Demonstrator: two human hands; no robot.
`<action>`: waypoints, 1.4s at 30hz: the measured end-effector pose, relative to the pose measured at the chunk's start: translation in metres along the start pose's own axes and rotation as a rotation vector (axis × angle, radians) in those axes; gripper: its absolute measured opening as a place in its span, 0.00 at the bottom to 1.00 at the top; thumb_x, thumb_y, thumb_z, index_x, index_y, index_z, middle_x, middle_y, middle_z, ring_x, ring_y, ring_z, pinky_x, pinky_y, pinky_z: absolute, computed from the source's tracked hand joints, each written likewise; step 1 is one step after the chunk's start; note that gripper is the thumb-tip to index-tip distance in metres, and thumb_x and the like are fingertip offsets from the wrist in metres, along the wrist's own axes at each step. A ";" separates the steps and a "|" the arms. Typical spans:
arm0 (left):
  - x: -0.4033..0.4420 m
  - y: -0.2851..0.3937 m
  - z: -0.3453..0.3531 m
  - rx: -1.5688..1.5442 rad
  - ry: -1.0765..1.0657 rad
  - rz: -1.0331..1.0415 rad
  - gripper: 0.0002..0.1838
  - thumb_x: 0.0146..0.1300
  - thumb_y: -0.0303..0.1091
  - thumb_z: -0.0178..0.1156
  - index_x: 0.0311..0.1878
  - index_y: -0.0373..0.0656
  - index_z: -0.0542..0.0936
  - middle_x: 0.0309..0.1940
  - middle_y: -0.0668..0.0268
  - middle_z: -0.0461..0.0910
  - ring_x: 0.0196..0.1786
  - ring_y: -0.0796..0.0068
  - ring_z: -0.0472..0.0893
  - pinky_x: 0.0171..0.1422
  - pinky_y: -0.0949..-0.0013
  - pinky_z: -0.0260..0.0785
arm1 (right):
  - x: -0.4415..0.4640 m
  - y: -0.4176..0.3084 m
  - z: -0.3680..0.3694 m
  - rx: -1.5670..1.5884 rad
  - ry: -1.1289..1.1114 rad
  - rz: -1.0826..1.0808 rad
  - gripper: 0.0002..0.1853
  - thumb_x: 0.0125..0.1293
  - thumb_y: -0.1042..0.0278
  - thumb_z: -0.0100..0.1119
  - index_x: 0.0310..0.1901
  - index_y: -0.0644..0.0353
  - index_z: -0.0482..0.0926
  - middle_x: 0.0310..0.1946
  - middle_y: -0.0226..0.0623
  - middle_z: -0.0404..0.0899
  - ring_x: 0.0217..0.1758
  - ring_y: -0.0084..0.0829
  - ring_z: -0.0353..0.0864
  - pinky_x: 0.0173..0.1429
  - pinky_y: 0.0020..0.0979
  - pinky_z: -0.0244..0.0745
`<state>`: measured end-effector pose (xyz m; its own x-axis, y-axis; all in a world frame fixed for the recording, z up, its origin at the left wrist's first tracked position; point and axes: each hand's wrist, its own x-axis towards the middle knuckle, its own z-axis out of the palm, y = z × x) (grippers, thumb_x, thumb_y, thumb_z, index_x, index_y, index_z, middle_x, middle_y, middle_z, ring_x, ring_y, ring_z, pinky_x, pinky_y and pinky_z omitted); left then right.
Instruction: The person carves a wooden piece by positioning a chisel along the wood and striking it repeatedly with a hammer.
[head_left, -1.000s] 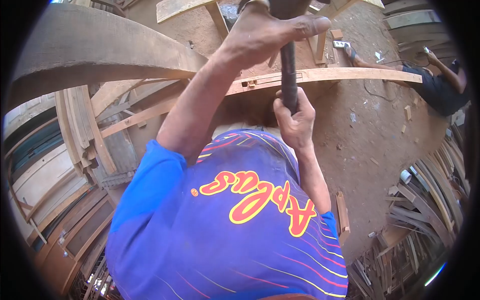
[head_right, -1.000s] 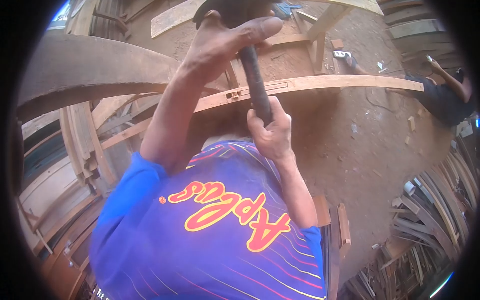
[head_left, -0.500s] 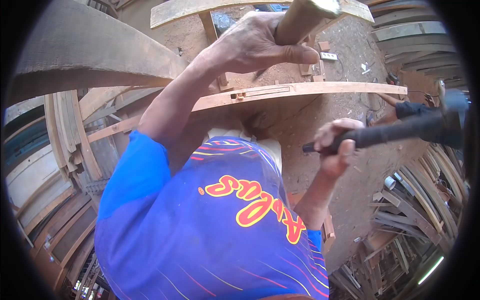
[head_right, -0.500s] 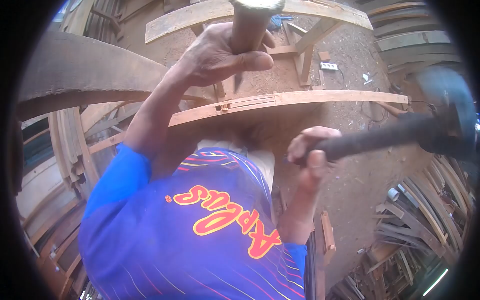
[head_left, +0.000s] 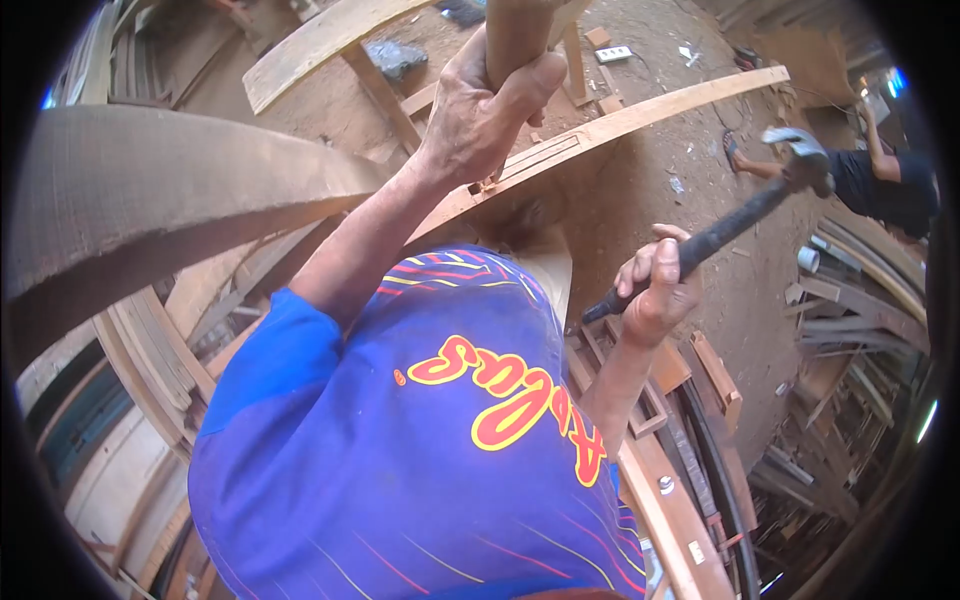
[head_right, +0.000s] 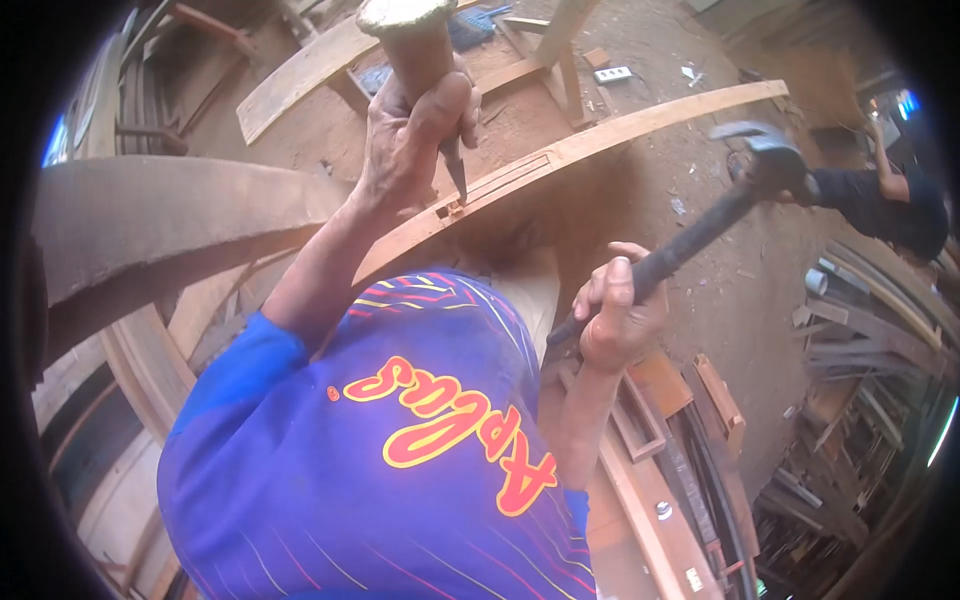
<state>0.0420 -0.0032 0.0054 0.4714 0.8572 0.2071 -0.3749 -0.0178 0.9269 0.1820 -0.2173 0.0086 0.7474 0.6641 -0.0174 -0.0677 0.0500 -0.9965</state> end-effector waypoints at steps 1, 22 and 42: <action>-0.001 0.003 0.000 0.051 -0.012 -0.018 0.19 0.74 0.48 0.65 0.48 0.40 0.76 0.31 0.69 0.80 0.30 0.81 0.79 0.35 0.76 0.72 | -0.004 0.001 0.001 -0.018 0.014 0.018 0.14 0.77 0.66 0.57 0.51 0.71 0.75 0.19 0.28 0.68 0.15 0.18 0.63 0.20 0.24 0.65; 0.000 -0.018 -0.011 0.043 -0.382 -0.179 0.27 0.62 0.43 0.79 0.58 0.42 0.80 0.43 0.73 0.82 0.47 0.84 0.79 0.54 0.71 0.74 | -0.025 -0.028 0.030 -0.185 0.065 -0.111 0.17 0.71 0.72 0.57 0.57 0.71 0.76 0.24 0.31 0.75 0.23 0.19 0.73 0.28 0.23 0.68; -0.001 -0.023 -0.007 0.167 -0.420 -0.188 0.21 0.64 0.37 0.75 0.57 0.40 0.83 0.44 0.73 0.84 0.47 0.86 0.79 0.54 0.72 0.75 | -0.027 -0.101 0.033 -0.266 -0.118 -0.140 0.13 0.70 0.72 0.60 0.53 0.68 0.75 0.34 0.34 0.80 0.35 0.21 0.82 0.37 0.26 0.76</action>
<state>0.0446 -0.0004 -0.0188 0.8128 0.5725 0.1082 -0.1354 0.0050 0.9908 0.1466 -0.2153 0.1122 0.6544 0.7473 0.1158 0.2176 -0.0394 -0.9752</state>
